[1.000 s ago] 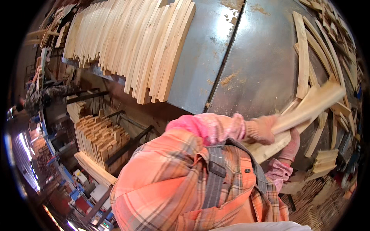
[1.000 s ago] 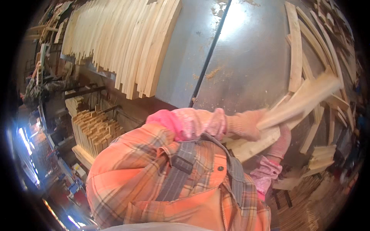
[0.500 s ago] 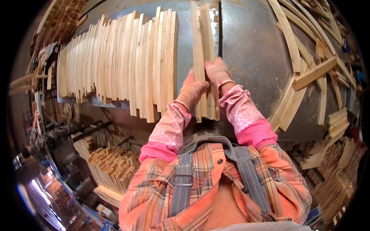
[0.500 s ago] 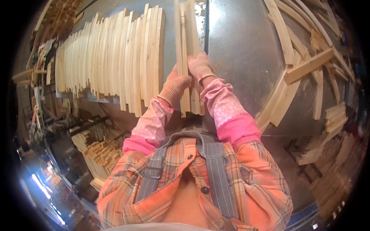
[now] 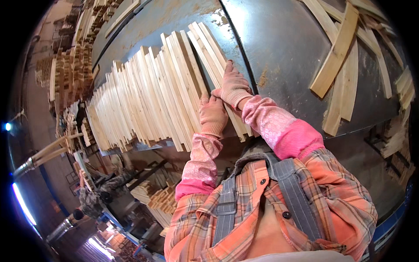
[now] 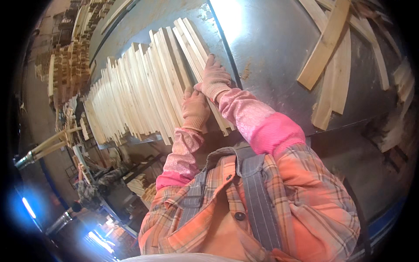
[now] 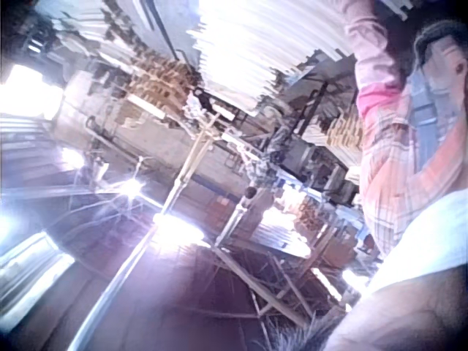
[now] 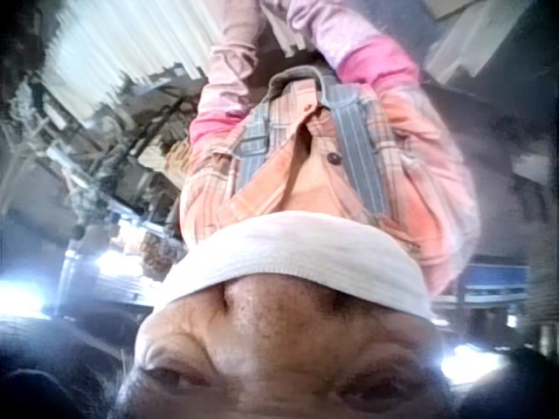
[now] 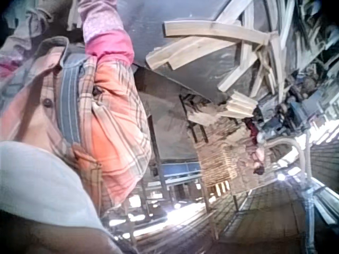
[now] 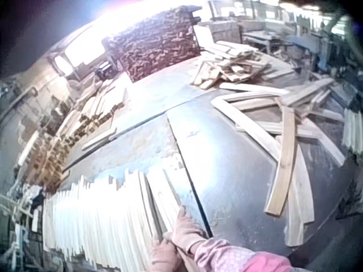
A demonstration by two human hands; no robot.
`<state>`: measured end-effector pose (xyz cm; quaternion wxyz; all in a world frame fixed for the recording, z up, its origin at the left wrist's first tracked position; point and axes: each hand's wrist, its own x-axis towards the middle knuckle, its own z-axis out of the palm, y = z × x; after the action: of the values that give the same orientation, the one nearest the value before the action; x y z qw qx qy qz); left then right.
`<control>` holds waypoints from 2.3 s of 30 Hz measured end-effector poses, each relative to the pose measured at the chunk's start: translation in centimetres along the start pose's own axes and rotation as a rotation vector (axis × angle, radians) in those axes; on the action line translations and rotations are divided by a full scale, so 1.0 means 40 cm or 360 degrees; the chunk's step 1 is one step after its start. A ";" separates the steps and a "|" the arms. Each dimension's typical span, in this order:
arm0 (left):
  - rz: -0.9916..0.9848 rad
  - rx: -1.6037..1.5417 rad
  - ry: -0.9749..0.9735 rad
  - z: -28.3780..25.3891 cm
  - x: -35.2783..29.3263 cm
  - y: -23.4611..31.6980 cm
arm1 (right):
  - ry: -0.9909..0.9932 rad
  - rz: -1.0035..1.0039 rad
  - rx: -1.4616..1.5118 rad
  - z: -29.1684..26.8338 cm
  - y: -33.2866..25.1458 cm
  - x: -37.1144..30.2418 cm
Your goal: The person sorts wooden planks on a metal table, picking them up one by one or in small groups and arranging them into a neat vertical stack. The person wears pink gloves and a plaid shirt while handling the light-colored wood pieces in a workshop environment.
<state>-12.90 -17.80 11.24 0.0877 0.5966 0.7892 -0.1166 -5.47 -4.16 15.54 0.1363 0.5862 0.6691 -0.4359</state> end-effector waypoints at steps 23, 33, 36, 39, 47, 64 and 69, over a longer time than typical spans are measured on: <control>-0.0646 -0.0305 -0.0177 -0.038 0.120 0.066 | 0.0110 -0.0288 0.0997 -0.151 0.279 -0.063; -0.0770 -0.0865 -0.0228 -0.014 0.221 -0.035 | 0.0057 -0.0345 0.1067 -0.157 0.324 -0.104; -0.0357 -0.1652 0.0029 -0.096 0.102 -0.123 | 0.0052 -0.0264 0.1019 -0.175 0.303 -0.116; -0.0493 -0.3018 -0.0071 -0.083 0.001 -0.147 | 0.0085 -0.0236 0.0846 -0.148 0.256 -0.097; -0.0521 -0.3421 0.0386 -0.131 -0.168 -0.151 | 0.0237 -0.0187 0.0107 0.105 0.011 0.062; -0.0029 -0.2570 0.0111 -0.120 0.371 0.193 | 0.0715 -0.0423 0.1632 -0.187 0.583 -0.181; 0.0350 -0.1695 0.0280 -0.100 0.511 0.339 | 0.1463 0.0142 0.0934 -0.405 1.061 -0.290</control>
<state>-5.44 5.74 8.33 0.3228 0.5562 0.6764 0.3590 41.37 -2.72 15.06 -0.3210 0.7575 0.4847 -0.2970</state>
